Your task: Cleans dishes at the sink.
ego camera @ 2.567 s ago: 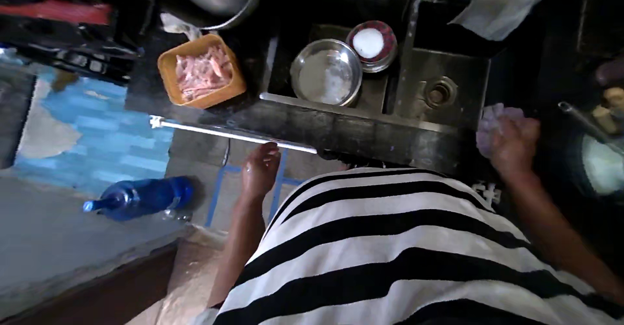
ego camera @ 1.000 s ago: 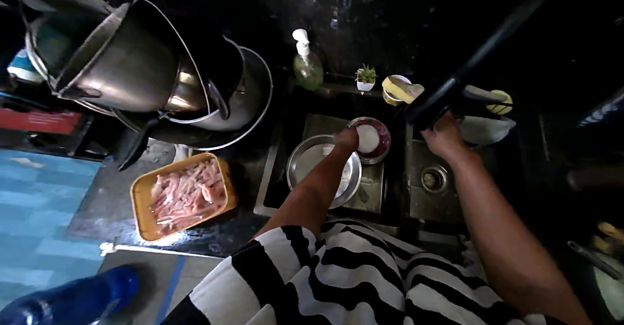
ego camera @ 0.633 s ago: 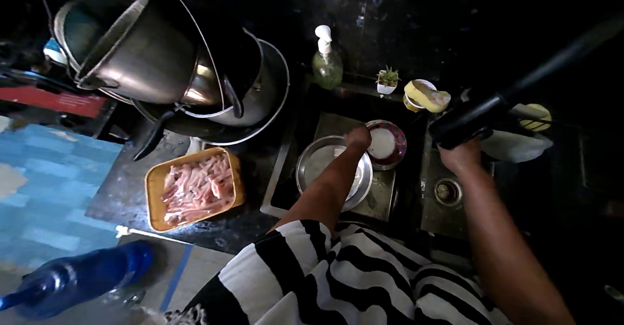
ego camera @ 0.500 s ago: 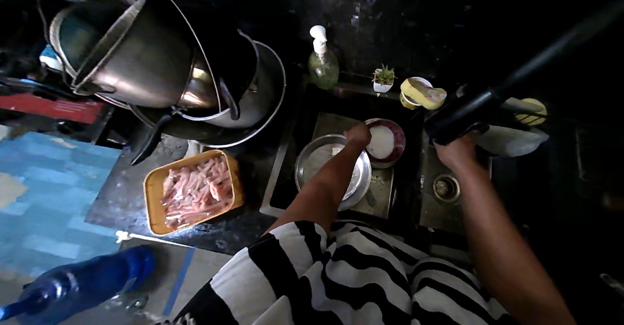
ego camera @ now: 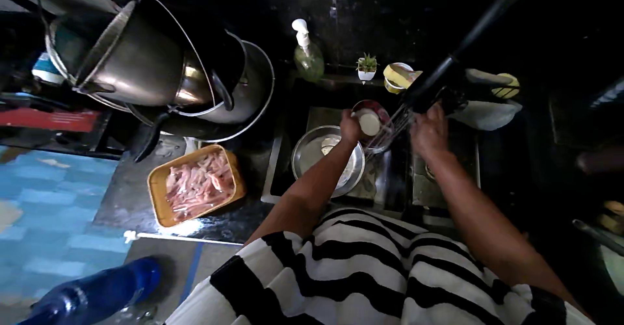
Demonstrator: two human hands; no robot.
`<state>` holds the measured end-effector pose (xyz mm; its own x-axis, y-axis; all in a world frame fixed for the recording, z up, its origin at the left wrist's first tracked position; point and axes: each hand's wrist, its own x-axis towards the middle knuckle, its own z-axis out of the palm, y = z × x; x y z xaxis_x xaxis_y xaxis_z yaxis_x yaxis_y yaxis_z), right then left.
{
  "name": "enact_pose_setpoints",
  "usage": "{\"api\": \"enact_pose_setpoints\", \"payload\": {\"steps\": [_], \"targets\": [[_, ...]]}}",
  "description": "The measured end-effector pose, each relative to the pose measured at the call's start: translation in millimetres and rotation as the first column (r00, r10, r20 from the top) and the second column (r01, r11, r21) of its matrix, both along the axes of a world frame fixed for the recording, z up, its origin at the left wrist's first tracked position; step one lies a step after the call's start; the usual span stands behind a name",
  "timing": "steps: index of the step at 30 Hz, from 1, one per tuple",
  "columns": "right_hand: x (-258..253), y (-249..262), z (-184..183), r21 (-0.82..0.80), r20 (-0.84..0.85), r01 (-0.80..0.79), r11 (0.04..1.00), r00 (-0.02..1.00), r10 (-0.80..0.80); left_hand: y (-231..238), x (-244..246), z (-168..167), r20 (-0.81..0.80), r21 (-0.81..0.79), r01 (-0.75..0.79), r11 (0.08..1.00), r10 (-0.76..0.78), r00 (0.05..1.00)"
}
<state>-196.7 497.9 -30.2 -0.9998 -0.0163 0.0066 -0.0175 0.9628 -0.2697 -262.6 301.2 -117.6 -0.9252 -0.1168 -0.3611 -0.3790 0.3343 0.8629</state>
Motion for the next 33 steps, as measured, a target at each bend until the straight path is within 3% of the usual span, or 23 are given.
{"api": "enact_pose_setpoints", "payload": {"steps": [3, 6, 9, 13, 15, 18, 21, 23, 28, 30, 33], "targets": [[31, -39, -27, -0.101, 0.18, -0.328, 0.939, 0.922, 0.342, -10, 34, -16, 0.187, 0.36, -0.233, 0.903, 0.174, 0.967], [47, -68, -52, -0.172, 0.374, -0.491, 0.854, 0.77, 0.517, -16, 70, -23, 0.241, 0.476, -0.215, 0.852, 0.109, 0.964], [38, -61, -58, -0.133, 0.343, -0.487, 0.863, 0.794, 0.501, -13, 95, -17, 0.176, 0.518, -0.128, 0.846, 0.041, 0.983], [47, -52, -48, -0.025, 0.322, -0.406, 0.914, 0.862, 0.392, -17, 95, 2, 0.092, 0.512, -0.183, 0.839, 0.158, 0.983], [65, -68, -37, -0.073, 0.286, -0.423, 0.903, 0.858, 0.425, -22, 86, 9, 0.066, 0.514, -0.215, 0.831, 0.212, 0.975], [57, -84, -24, -0.17, 0.315, -0.468, 0.867, 0.808, 0.497, -19, 90, 21, 0.033, 0.536, -0.131, 0.834, 0.134, 0.99], [37, -58, -23, -0.079, 0.27, -0.408, 0.91, 0.87, 0.413, -7, 92, 29, 0.049, 0.58, -0.142, 0.802, 0.14, 0.989], [49, -48, -19, -0.003, 0.255, -0.385, 0.923, 0.892, 0.373, -10, 89, 32, 0.048, 0.588, -0.175, 0.79, 0.182, 0.982], [64, -80, -8, -0.159, 0.294, -0.441, 0.883, 0.833, 0.469, -12, 88, 39, 0.039, 0.57, -0.126, 0.812, 0.126, 0.991], [46, -66, -14, -0.121, 0.235, -0.412, 0.903, 0.872, 0.429, -6, 90, 39, 0.035, 0.615, -0.112, 0.781, 0.115, 0.993], [53, -48, -7, -0.017, 0.303, -0.353, 0.935, 0.89, 0.341, -7, 87, 38, 0.081, 0.612, -0.177, 0.771, 0.161, 0.984]]}}
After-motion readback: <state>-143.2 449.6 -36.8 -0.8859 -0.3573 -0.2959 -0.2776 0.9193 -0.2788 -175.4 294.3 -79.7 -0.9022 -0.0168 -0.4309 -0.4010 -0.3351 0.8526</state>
